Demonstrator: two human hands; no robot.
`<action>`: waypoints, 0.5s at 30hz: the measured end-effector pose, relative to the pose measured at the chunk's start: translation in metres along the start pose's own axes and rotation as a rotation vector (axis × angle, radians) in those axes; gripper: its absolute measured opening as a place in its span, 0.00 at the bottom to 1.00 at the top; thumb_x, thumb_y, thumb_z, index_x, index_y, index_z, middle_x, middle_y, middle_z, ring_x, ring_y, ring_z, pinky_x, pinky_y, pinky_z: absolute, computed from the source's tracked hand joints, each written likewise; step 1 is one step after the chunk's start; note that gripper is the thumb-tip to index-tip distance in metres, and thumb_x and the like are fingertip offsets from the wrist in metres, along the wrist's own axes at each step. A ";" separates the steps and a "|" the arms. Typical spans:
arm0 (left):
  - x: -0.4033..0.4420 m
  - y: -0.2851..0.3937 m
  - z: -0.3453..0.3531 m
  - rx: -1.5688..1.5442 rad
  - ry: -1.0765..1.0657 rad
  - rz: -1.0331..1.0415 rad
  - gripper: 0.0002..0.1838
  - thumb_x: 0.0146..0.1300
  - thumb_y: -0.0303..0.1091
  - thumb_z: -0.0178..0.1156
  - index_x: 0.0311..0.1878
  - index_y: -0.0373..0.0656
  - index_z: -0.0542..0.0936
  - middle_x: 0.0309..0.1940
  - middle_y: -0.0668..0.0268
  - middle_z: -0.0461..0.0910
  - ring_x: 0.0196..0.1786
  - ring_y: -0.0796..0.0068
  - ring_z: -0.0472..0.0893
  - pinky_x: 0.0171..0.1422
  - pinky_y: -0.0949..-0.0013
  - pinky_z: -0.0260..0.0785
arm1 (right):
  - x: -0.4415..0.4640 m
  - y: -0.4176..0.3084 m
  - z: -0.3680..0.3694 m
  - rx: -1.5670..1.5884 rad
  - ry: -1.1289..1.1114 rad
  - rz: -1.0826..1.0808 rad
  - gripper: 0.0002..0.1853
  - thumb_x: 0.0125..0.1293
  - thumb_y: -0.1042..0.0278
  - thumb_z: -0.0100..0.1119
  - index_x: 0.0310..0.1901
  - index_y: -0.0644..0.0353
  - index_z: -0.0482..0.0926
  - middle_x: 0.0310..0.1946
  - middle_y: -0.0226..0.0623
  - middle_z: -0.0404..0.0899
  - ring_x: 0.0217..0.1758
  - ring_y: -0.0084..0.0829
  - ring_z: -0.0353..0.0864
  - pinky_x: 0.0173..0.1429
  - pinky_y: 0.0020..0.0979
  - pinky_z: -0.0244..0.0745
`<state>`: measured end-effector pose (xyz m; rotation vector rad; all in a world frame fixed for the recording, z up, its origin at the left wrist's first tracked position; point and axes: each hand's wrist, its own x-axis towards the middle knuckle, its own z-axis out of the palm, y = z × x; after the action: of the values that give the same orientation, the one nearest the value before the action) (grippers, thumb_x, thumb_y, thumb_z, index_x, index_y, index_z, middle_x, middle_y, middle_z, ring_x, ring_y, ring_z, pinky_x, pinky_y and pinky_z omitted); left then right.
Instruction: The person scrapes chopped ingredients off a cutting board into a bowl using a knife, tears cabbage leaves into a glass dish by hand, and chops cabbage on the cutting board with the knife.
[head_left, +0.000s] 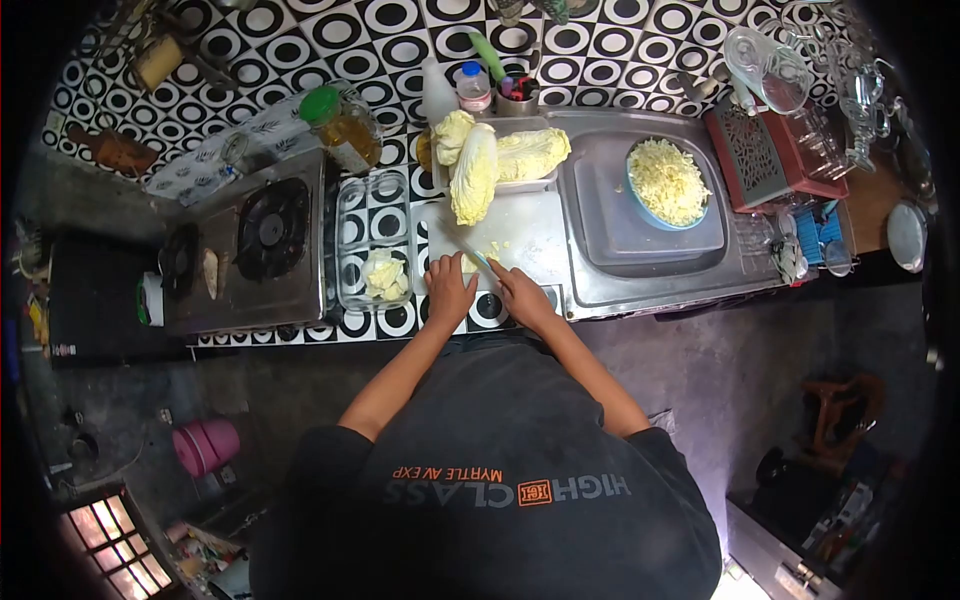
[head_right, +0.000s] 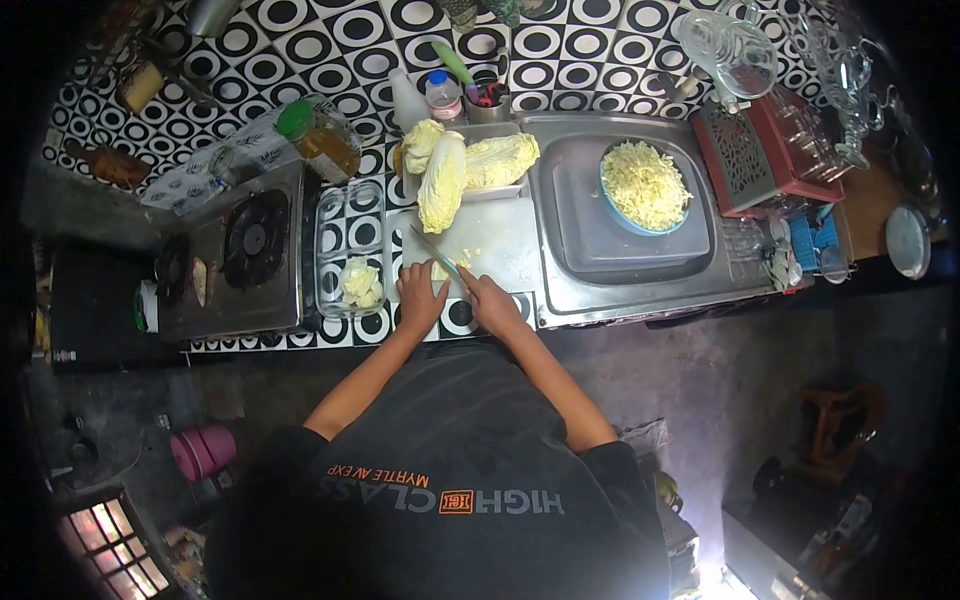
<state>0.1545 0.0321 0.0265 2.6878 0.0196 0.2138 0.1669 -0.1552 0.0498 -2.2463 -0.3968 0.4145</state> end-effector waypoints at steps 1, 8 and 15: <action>-0.001 0.001 0.003 -0.001 -0.004 -0.004 0.30 0.60 0.40 0.69 0.63 0.37 0.74 0.51 0.56 0.75 0.58 0.53 0.71 0.61 0.50 0.60 | -0.002 0.003 0.002 0.009 0.003 0.000 0.27 0.77 0.64 0.50 0.76 0.39 0.67 0.42 0.50 0.77 0.44 0.53 0.81 0.50 0.48 0.76; -0.010 0.007 0.016 -0.006 0.128 -0.070 0.26 0.59 0.36 0.71 0.59 0.39 0.76 0.45 0.61 0.77 0.55 0.58 0.73 0.59 0.52 0.60 | -0.031 -0.001 0.001 0.032 -0.018 0.014 0.30 0.77 0.68 0.51 0.78 0.43 0.63 0.41 0.52 0.75 0.44 0.53 0.79 0.53 0.46 0.73; -0.013 0.012 -0.004 0.122 0.077 0.159 0.24 0.60 0.35 0.68 0.59 0.37 0.77 0.60 0.53 0.76 0.67 0.52 0.71 0.68 0.50 0.60 | -0.046 0.003 0.008 0.010 -0.007 -0.010 0.30 0.77 0.68 0.50 0.78 0.42 0.63 0.43 0.53 0.74 0.46 0.54 0.79 0.53 0.48 0.73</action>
<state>0.1410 0.0222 0.0336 2.8027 -0.1626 0.3770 0.1224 -0.1709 0.0498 -2.2328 -0.4082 0.4191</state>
